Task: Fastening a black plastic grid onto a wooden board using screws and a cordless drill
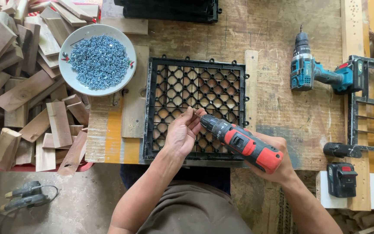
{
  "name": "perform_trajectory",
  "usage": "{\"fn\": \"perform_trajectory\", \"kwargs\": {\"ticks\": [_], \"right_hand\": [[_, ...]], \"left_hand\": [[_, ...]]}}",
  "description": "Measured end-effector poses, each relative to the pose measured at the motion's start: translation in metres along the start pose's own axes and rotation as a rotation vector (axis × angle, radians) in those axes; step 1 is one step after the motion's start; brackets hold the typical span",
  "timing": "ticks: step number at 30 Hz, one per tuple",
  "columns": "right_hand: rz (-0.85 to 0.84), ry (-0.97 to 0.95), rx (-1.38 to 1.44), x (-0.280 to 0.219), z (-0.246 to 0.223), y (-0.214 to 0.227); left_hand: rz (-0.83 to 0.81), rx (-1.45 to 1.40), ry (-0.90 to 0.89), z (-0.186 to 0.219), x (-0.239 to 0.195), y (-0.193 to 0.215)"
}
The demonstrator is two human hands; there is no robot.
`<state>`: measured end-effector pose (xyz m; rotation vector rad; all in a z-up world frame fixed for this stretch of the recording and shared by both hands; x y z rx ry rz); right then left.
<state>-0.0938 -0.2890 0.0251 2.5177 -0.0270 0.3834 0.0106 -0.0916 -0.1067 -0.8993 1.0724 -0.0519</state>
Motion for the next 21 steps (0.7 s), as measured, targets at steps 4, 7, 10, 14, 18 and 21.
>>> {"fn": "perform_trajectory", "kwargs": {"ticks": [4, 7, 10, 14, 18, 21], "right_hand": [[-0.002, -0.002, 0.027, 0.008, -0.014, 0.007], [-0.007, 0.053, 0.002, 0.004, -0.007, 0.012], [0.023, 0.085, 0.064, -0.006, 0.016, 0.024], [-0.068, -0.239, -0.066, -0.002, 0.043, 0.042], [-0.288, -0.517, -0.294, 0.028, 0.041, 0.044], [-0.343, -0.638, -0.316, 0.037, 0.032, 0.041]], "left_hand": [[-0.012, 0.033, 0.018, 0.001, 0.0, -0.001], [-0.023, 0.111, 0.045, 0.005, -0.004, -0.004], [-0.077, 0.242, 0.07, 0.011, -0.006, -0.015], [-0.051, 0.286, 0.136, 0.001, -0.002, -0.023], [0.065, 0.278, 0.212, 0.001, -0.036, -0.045], [-0.048, 0.266, 0.247, -0.019, -0.016, -0.026]]}}
Point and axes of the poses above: each hand's wrist, its own x-axis towards the middle knuckle, its own y-axis out of the back of the hand, z = x × y, the point moved 7 cm from there along x, towards the middle knuckle, and after that the axes turned 8 degrees about y, right-handed, at the moved point
